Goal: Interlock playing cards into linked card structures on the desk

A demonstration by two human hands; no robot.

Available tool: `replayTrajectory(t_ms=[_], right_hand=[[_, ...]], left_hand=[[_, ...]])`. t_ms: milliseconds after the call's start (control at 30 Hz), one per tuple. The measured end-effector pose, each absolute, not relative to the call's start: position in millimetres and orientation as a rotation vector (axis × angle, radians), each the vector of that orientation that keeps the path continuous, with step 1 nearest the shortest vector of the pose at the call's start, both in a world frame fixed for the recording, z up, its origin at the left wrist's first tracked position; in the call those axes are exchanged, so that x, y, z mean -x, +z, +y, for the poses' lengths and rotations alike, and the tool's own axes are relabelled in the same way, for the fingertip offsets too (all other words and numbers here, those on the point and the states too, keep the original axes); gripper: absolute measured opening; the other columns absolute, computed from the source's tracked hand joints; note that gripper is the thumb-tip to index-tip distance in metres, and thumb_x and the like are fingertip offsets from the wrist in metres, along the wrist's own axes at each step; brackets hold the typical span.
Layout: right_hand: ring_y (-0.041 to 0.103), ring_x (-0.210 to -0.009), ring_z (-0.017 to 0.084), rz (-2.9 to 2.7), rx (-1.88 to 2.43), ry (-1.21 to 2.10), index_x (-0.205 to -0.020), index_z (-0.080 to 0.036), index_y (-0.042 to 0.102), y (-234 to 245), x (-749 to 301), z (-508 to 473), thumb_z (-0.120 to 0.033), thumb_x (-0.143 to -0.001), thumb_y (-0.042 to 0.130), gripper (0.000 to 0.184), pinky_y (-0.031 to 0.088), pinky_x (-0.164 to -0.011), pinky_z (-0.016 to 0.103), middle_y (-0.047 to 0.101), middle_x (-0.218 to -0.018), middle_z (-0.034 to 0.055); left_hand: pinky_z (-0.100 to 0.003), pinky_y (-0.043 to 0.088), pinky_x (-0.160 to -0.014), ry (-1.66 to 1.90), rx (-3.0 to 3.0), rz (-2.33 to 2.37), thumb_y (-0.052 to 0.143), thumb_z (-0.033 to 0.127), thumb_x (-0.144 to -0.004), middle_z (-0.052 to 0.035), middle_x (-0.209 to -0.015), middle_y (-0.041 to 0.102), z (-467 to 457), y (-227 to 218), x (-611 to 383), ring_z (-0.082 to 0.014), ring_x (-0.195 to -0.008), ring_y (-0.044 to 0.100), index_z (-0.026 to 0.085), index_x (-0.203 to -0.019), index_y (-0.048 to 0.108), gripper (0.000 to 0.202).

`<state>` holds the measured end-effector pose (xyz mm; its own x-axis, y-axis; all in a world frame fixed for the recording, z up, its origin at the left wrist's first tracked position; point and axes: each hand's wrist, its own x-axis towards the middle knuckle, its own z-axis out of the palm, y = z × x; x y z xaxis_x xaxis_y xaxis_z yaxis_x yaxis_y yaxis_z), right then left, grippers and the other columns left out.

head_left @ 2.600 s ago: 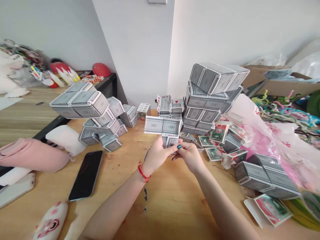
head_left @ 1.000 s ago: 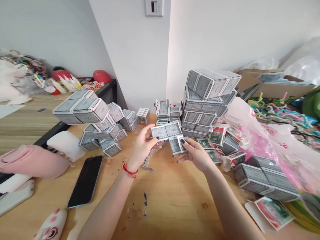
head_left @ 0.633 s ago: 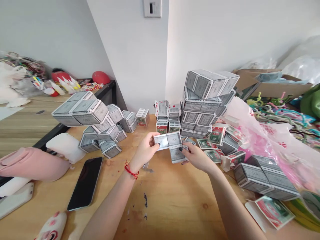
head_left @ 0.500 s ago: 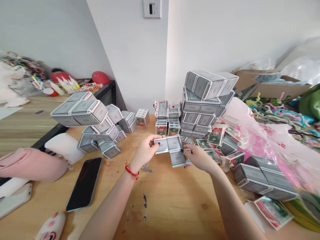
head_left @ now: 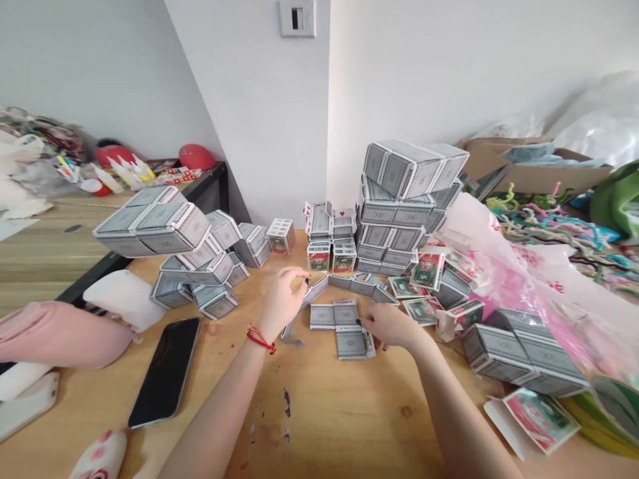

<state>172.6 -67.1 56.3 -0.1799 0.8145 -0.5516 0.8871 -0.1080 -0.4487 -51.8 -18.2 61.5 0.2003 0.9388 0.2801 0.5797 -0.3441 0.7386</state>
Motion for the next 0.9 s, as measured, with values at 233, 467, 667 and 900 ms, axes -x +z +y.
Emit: replayTrajectory(t_ms=[233,467,667,900], right_hand=[[0.063,-0.044,0.015,1.981,-1.856,-1.334,-0.057,-0.013,0.058,59.4,-173.8,-71.7,-0.032,-0.083,0.034,0.04,0.046,-0.039,0.021,0.07,-0.065,0.0141],[0.06,-0.041,0.014,2.071,-1.918,-1.304,-0.067,-0.013,0.062,62.5,-184.4,-72.1,-0.031,-0.083,0.036,0.034,0.045,-0.039,0.022,0.068,-0.06,0.0088],[0.061,-0.043,0.013,2.115,-1.983,-1.287,-0.072,-0.015,0.059,61.6,-186.2,-74.2,-0.03,-0.083,0.04,0.026,0.042,-0.039,0.02,0.067,-0.061,0.0063],[0.059,-0.044,0.011,2.224,-1.985,-1.094,-0.075,-0.016,0.058,80.6,-181.7,-81.0,-0.027,-0.081,0.043,0.019,0.039,-0.043,0.02,0.067,-0.067,0.0049]], left_hand=[[-0.034,0.046,-0.081,0.599,-2.064,1.312,0.049,0.018,-0.076,-0.0058,-0.106,0.064,-19.7,55.9,51.6,-0.0221,-0.094,0.06,0.023,-0.108,0.058,0.034],[-0.033,0.045,-0.083,0.598,-2.08,1.295,0.044,0.026,-0.081,-0.0061,-0.105,0.065,-16.5,52.4,50.3,-0.0217,-0.095,0.059,0.021,-0.103,0.062,0.028],[-0.036,0.034,-0.1,0.806,-2.4,1.346,0.041,0.018,-0.082,-0.0088,-0.124,0.049,12.4,58.4,32.5,-0.0207,-0.116,0.044,0.017,-0.119,0.049,0.037],[-0.037,0.041,-0.091,0.704,-2.68,1.461,0.043,0.013,-0.079,-0.0113,-0.11,0.054,33.9,62.5,17.0,-0.0244,-0.106,0.048,0.016,-0.108,0.057,0.032]])
